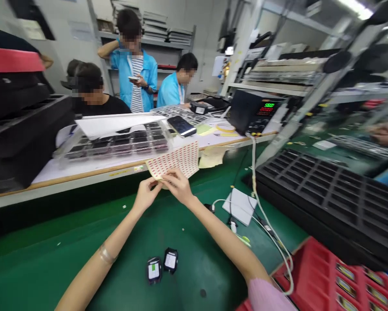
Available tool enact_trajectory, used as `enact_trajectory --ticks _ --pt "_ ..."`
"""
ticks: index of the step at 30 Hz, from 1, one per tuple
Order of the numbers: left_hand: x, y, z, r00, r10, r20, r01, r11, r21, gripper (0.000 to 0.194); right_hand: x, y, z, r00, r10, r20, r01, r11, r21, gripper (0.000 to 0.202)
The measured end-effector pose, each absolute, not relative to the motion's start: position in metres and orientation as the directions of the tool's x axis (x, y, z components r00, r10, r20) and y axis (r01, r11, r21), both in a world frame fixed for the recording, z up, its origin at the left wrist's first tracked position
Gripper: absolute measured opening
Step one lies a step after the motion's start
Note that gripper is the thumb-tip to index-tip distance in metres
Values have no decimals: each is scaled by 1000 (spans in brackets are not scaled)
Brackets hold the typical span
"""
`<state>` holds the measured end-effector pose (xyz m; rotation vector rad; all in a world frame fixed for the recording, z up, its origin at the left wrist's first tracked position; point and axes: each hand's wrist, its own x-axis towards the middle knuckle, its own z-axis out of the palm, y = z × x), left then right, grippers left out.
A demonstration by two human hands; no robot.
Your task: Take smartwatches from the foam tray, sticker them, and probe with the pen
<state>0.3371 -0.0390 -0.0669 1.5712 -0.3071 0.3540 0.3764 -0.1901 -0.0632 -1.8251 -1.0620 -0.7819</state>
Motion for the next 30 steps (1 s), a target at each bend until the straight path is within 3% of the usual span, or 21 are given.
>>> enact_trajectory --ticks 11,16,22,30 --pt "314 -42 -66 938 171 303 -274 -171 946 37 359 -197 -44 518 412 749 850 -344 -399 8" --pt "312 -35 -64 938 96 332 -315 -162 935 37 321 -200 -55 594 438 675 804 -342 -486 17" --pt "313 -22 -57 931 -9 364 -364 -86 928 37 254 -221 -111 535 675 508 788 -183 -587 17" --pt "320 -18 -50 921 -39 387 -389 -62 919 22 247 -231 -131 528 720 450 774 -190 -605 18"
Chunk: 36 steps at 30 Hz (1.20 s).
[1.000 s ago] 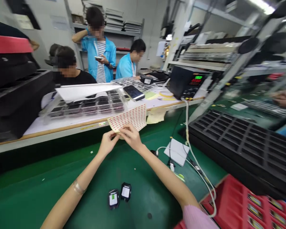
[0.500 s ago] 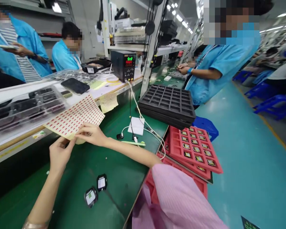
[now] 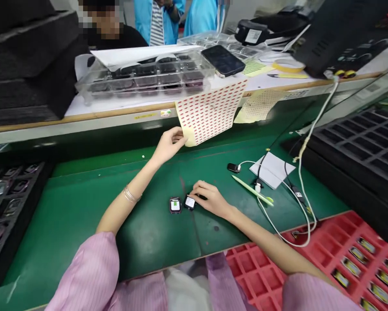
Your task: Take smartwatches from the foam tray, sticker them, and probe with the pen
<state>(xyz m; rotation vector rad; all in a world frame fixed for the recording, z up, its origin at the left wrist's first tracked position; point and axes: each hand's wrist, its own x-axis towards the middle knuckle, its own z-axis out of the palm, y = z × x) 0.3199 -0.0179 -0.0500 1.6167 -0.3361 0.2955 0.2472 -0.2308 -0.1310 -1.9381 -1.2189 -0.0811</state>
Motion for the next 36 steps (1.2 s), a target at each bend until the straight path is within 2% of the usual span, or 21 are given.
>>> enact_trajectory --ticks 11,21,24,29,32,36 --pt "316 -18 -47 920 -57 387 -390 -63 919 15 247 -241 -133 498 762 415 802 -222 -554 25" --pt "317 -16 -46 902 8 433 -432 -18 902 18 245 -256 -117 426 823 377 871 -260 -417 24" --pt "320 -18 -46 897 29 440 -440 -9 898 17 260 -248 -96 469 733 492 868 -281 -409 25" --pt "322 -27 -46 904 24 427 -426 -34 904 14 306 -212 -50 480 448 755 874 -318 -367 20" --pt "322 -29 -47 900 8 435 -434 -59 899 17 334 -190 -37 465 366 806 880 -289 -377 19" --pt "321 -30 -48 894 4 449 -447 -92 890 20 356 -175 -39 461 344 818 881 -285 -377 19"
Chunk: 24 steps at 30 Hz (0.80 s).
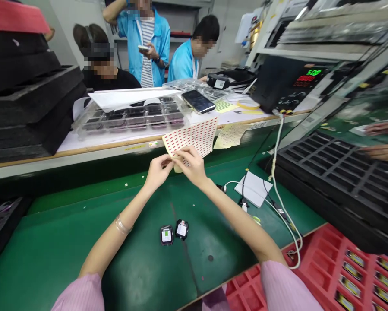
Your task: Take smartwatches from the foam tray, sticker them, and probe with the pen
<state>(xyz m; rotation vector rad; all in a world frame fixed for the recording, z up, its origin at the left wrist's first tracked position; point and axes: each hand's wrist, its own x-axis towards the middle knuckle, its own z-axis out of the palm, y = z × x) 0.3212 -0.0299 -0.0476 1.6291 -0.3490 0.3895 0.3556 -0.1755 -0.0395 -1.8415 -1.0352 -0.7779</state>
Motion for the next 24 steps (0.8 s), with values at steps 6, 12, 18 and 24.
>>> enact_trajectory --ticks 6,12,18,24 --pt "314 -31 -54 878 -14 479 -473 -187 861 23 358 -182 -44 479 423 769 867 -363 -341 14" --pt "316 -29 -68 864 -2 504 -468 -373 801 23 362 -191 -33 484 509 712 865 -401 -301 8" --pt "304 -30 -59 834 -14 551 -502 -432 749 25 339 -188 -33 534 444 719 834 -419 -360 18" --pt "274 6 -82 873 -45 485 -402 -630 664 49 262 -187 -85 445 684 578 887 -244 -393 20"
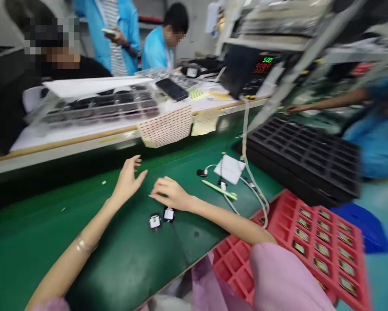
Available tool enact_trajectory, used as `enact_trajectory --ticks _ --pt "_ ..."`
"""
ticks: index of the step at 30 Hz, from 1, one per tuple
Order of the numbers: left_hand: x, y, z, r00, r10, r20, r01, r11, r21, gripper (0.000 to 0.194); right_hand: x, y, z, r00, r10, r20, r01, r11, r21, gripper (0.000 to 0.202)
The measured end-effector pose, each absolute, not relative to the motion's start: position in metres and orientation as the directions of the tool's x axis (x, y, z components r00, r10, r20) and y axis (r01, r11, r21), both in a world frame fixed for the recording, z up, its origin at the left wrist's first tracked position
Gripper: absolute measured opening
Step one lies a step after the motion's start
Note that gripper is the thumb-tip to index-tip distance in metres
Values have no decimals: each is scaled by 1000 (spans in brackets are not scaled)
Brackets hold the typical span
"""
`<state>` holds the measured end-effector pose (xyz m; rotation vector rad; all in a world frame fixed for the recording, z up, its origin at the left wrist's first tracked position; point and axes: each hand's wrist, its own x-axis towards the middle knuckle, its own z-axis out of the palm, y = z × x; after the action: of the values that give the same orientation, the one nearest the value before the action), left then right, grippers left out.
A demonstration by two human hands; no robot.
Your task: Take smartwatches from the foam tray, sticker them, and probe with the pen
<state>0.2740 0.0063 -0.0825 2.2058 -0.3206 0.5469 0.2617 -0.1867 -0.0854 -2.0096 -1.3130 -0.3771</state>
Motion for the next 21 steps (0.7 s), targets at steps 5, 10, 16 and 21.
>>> enact_trajectory --ticks 5,10,16,21 --pt "243 44 -102 925 -88 370 -318 -710 628 39 234 -188 -115 330 807 489 915 -146 -377 23" --pt "224 55 -95 935 -105 340 -304 -731 611 31 236 -180 -121 298 848 439 937 -173 -302 25" --pt "216 48 -88 928 -159 338 -346 -707 617 26 236 -179 -126 234 893 384 968 -178 -176 33" --pt "204 39 -80 922 -229 313 -380 -694 611 24 226 -181 -120 194 921 338 980 -169 -103 28"
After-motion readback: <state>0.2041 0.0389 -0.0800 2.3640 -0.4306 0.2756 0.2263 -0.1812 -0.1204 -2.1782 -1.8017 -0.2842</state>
